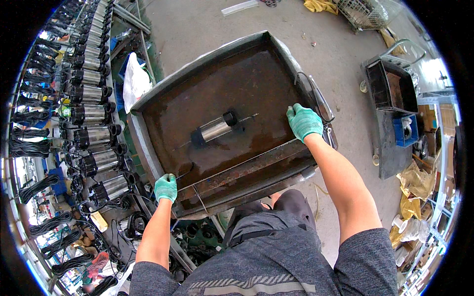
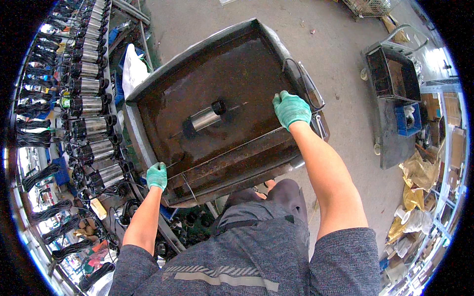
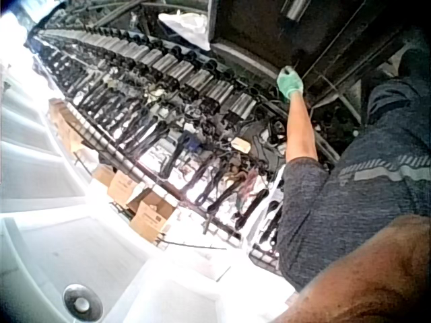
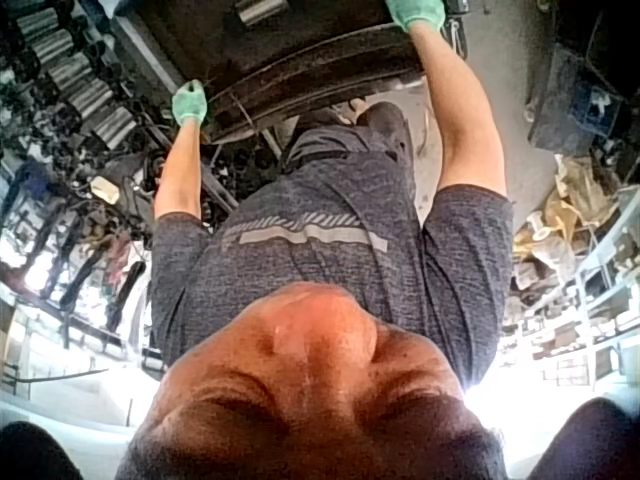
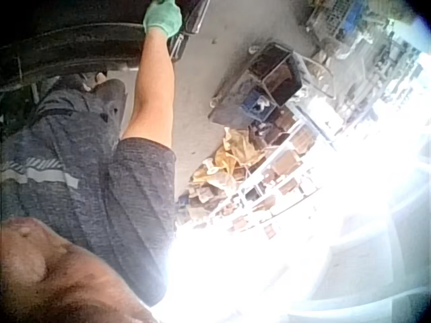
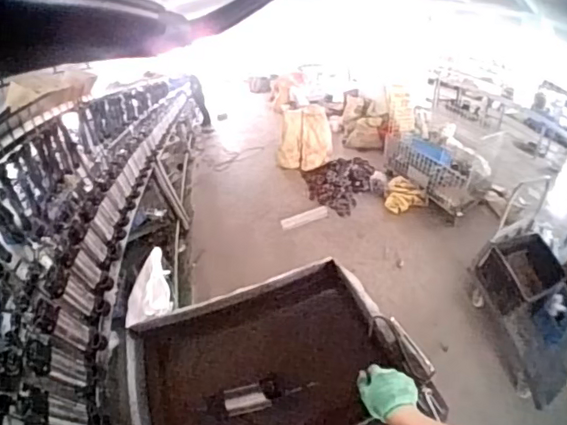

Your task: The person repeatedly picks up cylindrical submersible pumps from a rack and lowers them into a large metal basin filled with dark liquid. The person holds the pumps submerged for a few seconds, then lifts them out and returns them to the rack. This cycle is repeated multiple times with different units.

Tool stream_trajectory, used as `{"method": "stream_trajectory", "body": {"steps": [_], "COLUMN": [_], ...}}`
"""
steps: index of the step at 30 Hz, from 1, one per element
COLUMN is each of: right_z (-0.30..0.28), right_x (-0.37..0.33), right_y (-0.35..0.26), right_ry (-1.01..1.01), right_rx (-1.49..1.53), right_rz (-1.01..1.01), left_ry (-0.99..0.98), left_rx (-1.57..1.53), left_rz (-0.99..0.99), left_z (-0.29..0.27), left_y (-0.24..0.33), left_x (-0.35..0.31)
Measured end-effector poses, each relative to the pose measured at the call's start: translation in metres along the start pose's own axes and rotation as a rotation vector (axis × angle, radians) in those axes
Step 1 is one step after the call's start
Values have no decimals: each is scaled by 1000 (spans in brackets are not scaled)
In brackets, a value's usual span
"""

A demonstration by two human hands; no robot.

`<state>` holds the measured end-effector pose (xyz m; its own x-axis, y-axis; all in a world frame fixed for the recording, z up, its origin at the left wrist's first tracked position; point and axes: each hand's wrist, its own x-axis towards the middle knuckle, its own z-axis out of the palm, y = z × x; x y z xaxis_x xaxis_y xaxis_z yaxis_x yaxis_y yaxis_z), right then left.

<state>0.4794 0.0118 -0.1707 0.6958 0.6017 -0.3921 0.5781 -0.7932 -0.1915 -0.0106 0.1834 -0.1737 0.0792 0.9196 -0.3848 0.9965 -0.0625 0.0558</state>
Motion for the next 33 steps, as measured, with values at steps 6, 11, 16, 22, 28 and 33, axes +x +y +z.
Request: {"method": "stream_trajectory", "body": {"steps": [6,11,16,22,28,33], "right_z": [3,3,6,4,8,7], "right_x": [1,0,2,2,4,3], "right_y": [1,1,3,3,5,4], "right_ry": [18,23,28,19,38,35], "right_rx": [-7,-8,0,2,22,-19], "right_rz": [-7,-11,-18,-13,-26,-41], "left_ry": [27,10,14,-2,21,20], "left_rx": [-11,-8,-7,1,22,23], "left_rz": [20,15,20,20,57,13], "left_z": [5,1,2,3,2,0], "left_y": [-6,-3,-4,-3,-3,0], "left_x": [3,1,1,3,2,2]}}
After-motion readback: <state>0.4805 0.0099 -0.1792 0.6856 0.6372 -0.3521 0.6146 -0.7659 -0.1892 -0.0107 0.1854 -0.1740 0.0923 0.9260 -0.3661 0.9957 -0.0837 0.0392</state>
